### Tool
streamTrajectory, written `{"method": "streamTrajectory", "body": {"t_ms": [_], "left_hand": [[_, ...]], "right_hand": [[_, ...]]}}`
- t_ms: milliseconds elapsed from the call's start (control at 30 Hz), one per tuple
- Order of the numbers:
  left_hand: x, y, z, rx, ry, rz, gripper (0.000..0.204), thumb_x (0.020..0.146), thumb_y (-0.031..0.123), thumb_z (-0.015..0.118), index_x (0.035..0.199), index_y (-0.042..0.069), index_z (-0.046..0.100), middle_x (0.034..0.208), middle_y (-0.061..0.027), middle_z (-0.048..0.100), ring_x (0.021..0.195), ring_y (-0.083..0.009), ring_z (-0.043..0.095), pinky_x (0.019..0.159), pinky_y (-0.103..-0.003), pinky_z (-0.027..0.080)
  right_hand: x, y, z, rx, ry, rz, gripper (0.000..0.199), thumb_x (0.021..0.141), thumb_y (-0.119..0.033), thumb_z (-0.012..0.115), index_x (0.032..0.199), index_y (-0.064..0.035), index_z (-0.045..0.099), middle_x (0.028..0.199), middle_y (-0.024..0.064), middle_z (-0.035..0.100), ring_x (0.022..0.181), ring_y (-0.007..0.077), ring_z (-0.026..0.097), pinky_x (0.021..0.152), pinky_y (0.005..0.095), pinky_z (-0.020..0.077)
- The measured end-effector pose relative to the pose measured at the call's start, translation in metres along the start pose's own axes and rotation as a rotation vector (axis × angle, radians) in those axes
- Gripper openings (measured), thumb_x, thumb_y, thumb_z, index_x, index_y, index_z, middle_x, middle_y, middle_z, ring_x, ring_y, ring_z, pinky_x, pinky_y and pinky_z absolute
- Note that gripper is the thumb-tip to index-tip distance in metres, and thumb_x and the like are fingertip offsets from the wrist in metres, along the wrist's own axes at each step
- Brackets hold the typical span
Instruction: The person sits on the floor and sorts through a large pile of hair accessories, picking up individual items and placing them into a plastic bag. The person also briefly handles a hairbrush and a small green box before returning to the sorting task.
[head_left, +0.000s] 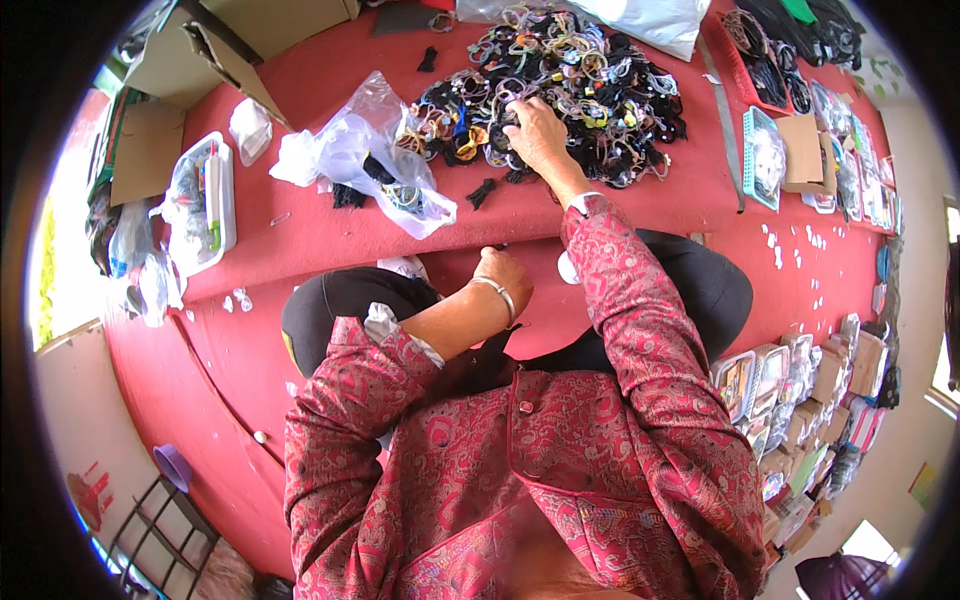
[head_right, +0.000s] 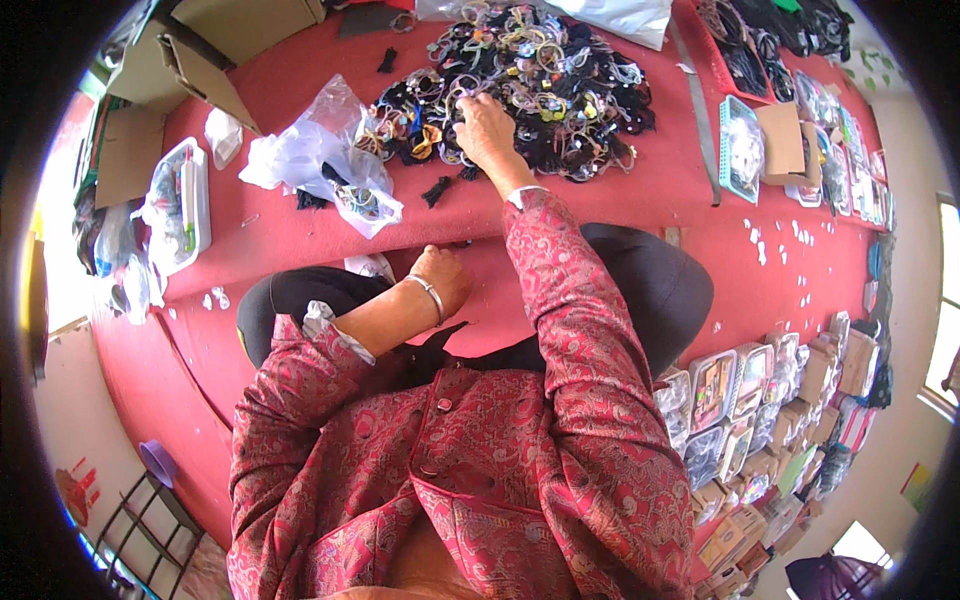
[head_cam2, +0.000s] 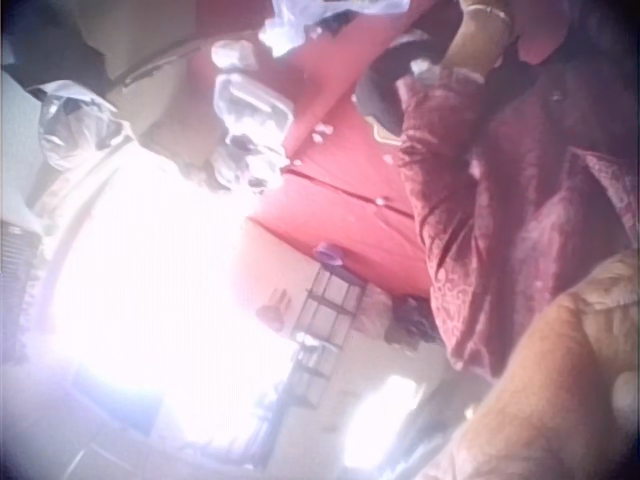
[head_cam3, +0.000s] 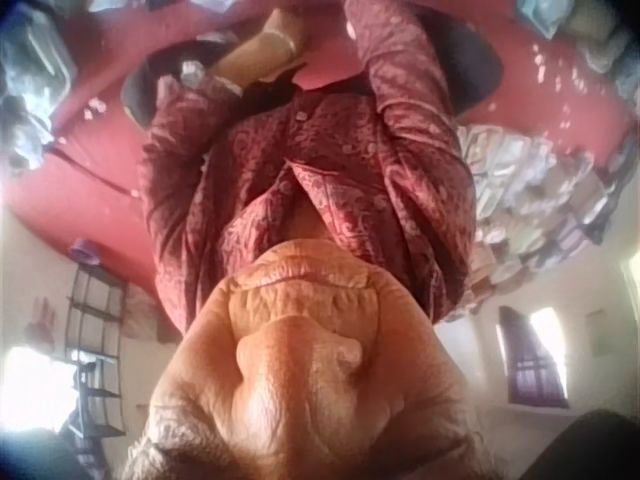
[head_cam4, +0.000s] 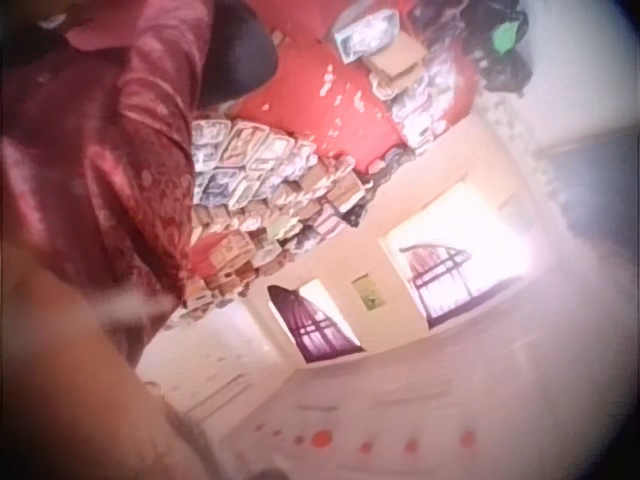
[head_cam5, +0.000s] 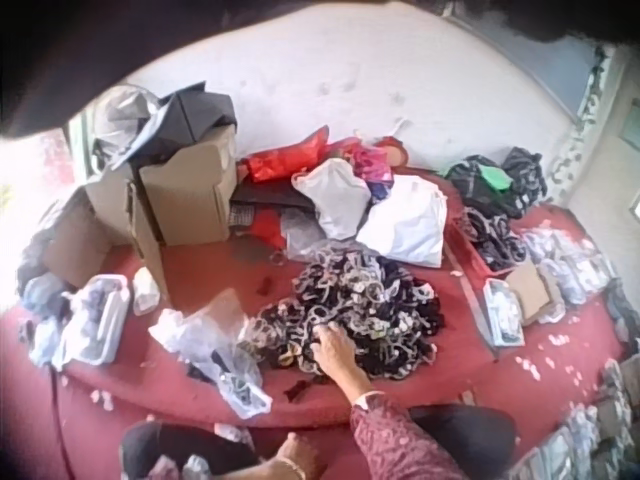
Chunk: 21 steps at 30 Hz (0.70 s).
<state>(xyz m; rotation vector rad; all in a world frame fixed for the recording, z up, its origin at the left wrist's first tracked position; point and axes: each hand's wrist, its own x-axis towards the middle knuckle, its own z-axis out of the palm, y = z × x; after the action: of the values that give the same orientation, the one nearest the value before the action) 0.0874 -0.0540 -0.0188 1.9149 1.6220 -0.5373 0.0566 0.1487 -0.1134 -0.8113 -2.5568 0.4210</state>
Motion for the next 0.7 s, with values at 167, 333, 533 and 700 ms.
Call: {"method": "streamTrajectory", "body": {"t_ms": [167, 333, 533, 700], "left_hand": [[0.004, -0.001, 0.001, 0.002, -0.035, -0.007, 0.018, 0.078, 0.019, 0.053, 0.087, 0.011, 0.066, 0.091, -0.0073, 0.063, 0.088, -0.0219, 0.059, 0.072, -0.036, 0.043], [0.005, 0.000, -0.001, -0.036, -0.022, -0.014, 0.018, 0.079, 0.019, 0.052, 0.089, 0.012, 0.065, 0.092, -0.0069, 0.063, 0.088, -0.0220, 0.059, 0.071, -0.036, 0.043], [0.004, 0.004, 0.000, 0.058, 0.019, -0.010, 0.019, 0.080, 0.019, 0.051, 0.090, 0.013, 0.065, 0.092, -0.0063, 0.063, 0.089, -0.0216, 0.059, 0.070, -0.036, 0.043], [0.007, 0.004, 0.004, 0.043, 0.004, -0.006, 0.019, 0.080, 0.020, 0.051, 0.091, 0.013, 0.065, 0.092, -0.0059, 0.063, 0.089, -0.0216, 0.059, 0.072, -0.036, 0.042]], "right_hand": [[-0.009, 0.012, 0.015, -0.208, -0.323, -0.060, 0.012, 0.070, -0.009, 0.054, 0.081, -0.0089, 0.059, 0.074, 0.0120, 0.061, 0.072, 0.0315, 0.060, 0.064, 0.0416, 0.0479], [-0.020, 0.039, 0.007, -0.183, -0.339, -0.121, 0.011, 0.069, -0.007, 0.051, 0.075, -0.0094, 0.059, 0.071, 0.0139, 0.061, 0.068, 0.0322, 0.060, 0.058, 0.0427, 0.0468], [-0.040, 0.031, -0.001, -0.176, -0.382, 0.001, 0.011, 0.070, -0.009, 0.053, 0.077, -0.0045, 0.060, 0.073, 0.0177, 0.062, 0.069, 0.0342, 0.062, 0.061, 0.0433, 0.0490], [-0.025, 0.013, 0.004, -0.134, -0.256, 0.118, 0.013, 0.072, -0.020, 0.058, 0.077, -0.0069, 0.058, 0.076, 0.0137, 0.061, 0.076, 0.0321, 0.060, 0.063, 0.0430, 0.0477]]}}
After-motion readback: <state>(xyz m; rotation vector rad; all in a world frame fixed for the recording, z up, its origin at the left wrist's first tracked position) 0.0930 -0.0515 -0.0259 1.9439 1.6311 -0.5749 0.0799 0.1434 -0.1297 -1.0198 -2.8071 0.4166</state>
